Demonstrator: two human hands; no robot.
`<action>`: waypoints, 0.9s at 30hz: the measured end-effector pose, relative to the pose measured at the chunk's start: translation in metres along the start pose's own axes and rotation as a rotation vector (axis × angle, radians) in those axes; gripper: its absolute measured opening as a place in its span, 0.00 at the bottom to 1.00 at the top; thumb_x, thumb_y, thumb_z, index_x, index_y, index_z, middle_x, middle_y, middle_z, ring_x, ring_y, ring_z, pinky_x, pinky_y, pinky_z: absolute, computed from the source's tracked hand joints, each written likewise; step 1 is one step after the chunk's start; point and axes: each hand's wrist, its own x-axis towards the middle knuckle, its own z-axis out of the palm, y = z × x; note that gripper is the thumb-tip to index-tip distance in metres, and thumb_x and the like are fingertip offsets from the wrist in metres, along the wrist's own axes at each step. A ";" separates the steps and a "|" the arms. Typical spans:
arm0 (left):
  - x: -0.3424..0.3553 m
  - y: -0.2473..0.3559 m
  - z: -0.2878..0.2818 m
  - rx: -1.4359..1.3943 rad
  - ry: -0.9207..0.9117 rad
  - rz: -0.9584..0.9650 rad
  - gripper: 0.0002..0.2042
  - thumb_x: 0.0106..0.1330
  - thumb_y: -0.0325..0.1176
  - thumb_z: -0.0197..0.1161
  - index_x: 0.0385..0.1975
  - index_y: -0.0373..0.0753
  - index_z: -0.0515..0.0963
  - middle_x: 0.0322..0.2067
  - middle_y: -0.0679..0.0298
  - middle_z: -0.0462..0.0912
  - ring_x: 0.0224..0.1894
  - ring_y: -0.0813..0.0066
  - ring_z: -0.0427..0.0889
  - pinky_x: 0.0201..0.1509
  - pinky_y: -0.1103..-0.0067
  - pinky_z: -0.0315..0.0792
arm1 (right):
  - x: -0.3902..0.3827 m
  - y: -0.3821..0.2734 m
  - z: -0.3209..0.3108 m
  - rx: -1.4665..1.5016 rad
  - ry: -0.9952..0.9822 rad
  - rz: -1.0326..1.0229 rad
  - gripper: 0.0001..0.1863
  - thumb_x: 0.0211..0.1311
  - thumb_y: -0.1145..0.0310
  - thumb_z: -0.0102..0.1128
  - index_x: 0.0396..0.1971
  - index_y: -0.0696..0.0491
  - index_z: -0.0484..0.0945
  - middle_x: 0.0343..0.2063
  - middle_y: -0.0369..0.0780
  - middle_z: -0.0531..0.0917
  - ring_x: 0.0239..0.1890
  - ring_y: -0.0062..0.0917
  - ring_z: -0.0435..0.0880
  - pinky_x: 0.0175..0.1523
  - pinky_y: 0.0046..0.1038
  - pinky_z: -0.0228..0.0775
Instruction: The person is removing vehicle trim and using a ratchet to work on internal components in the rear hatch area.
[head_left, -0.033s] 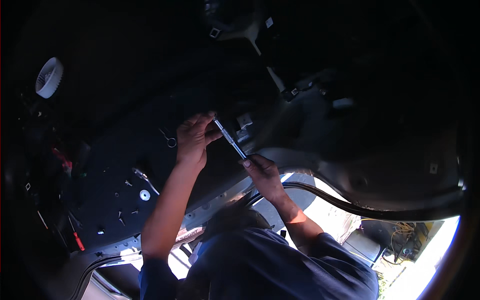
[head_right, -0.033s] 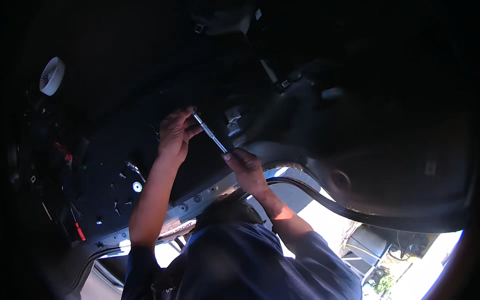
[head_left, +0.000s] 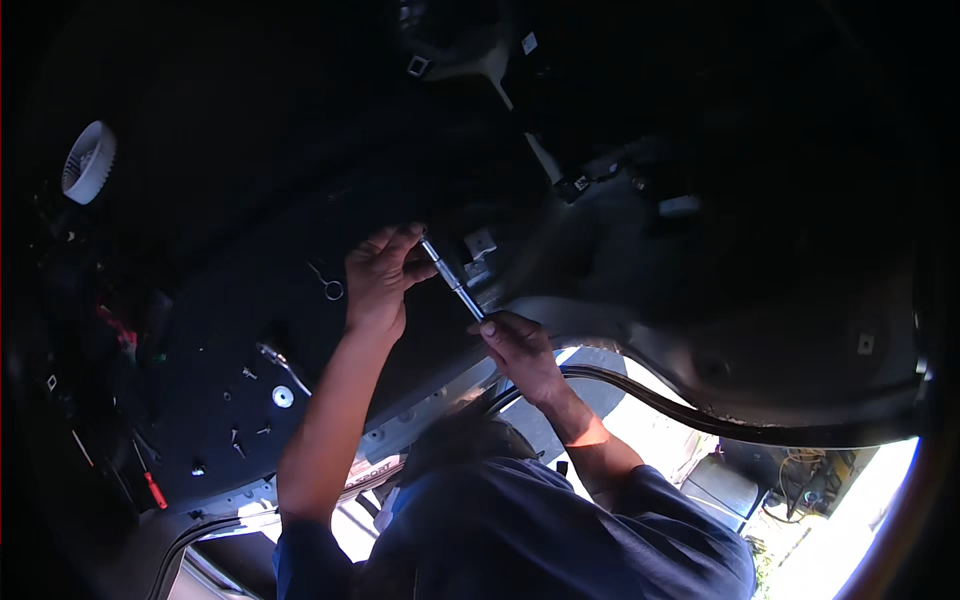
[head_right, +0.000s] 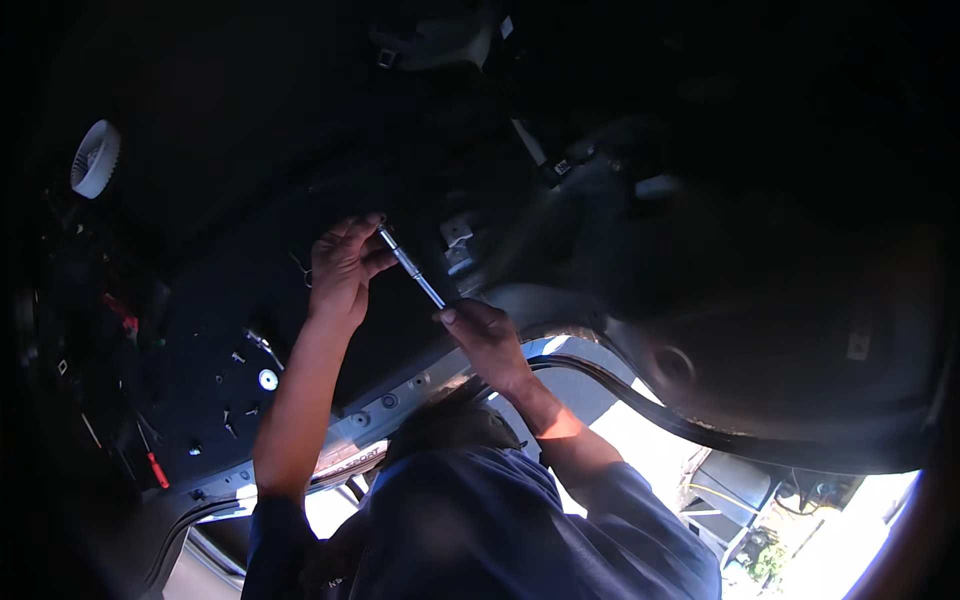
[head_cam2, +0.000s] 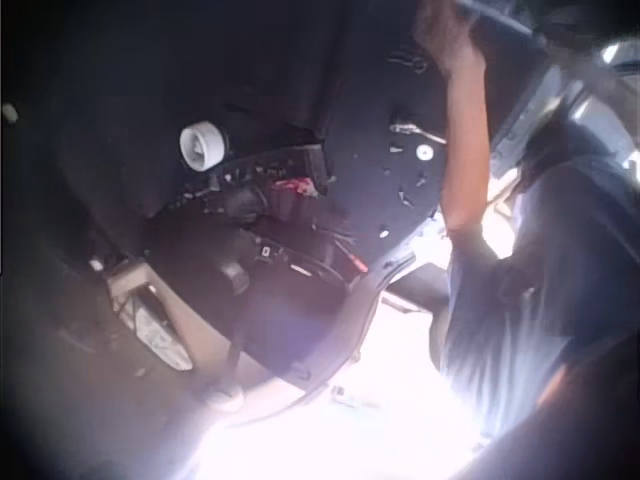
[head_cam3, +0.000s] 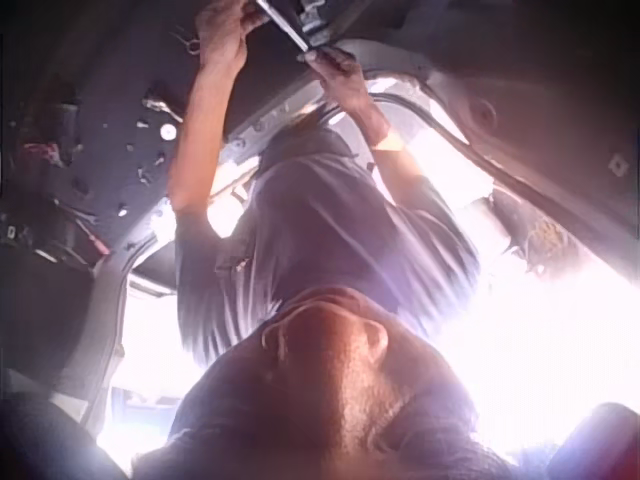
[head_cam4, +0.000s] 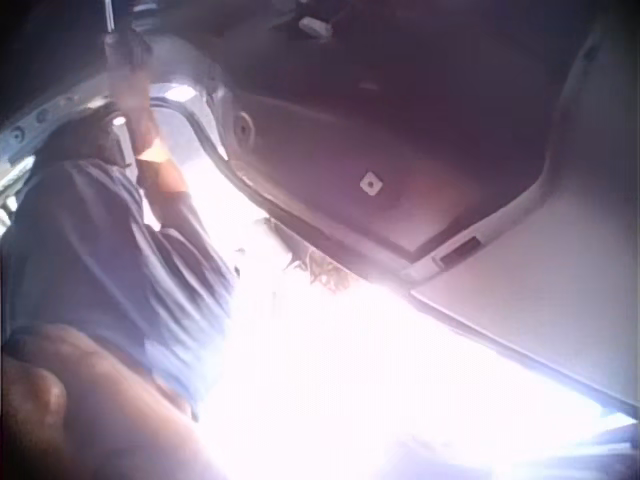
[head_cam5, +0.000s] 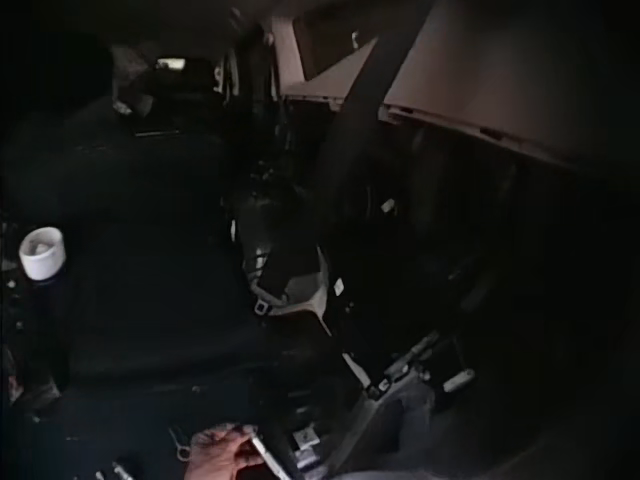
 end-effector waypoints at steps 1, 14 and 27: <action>0.006 -0.002 0.002 0.033 -0.002 0.031 0.06 0.63 0.33 0.63 0.32 0.38 0.79 0.27 0.68 0.80 0.29 0.80 0.81 0.30 0.82 0.79 | 0.001 -0.007 -0.002 0.110 -0.057 0.107 0.13 0.68 0.63 0.54 0.41 0.57 0.78 0.14 0.29 0.63 0.15 0.10 0.55 0.19 0.16 0.46; 0.084 -0.015 0.114 0.351 -0.503 -0.062 0.05 0.62 0.31 0.62 0.32 0.36 0.78 0.23 0.70 0.76 0.24 0.88 0.73 0.27 0.86 0.67 | 0.053 0.017 -0.003 0.562 0.168 -0.093 0.14 0.68 0.59 0.52 0.45 0.54 0.75 0.22 0.32 0.72 0.28 0.16 0.72 0.37 0.20 0.64; 0.255 -0.102 0.146 -0.070 -0.302 -0.374 0.40 0.55 0.61 0.60 0.65 0.45 0.59 0.62 0.61 0.65 0.61 0.62 0.66 0.59 0.61 0.65 | 0.120 -0.016 -0.042 0.904 0.320 -0.304 0.19 0.66 0.49 0.50 0.53 0.39 0.68 0.30 0.29 0.74 0.36 0.18 0.74 0.45 0.41 0.71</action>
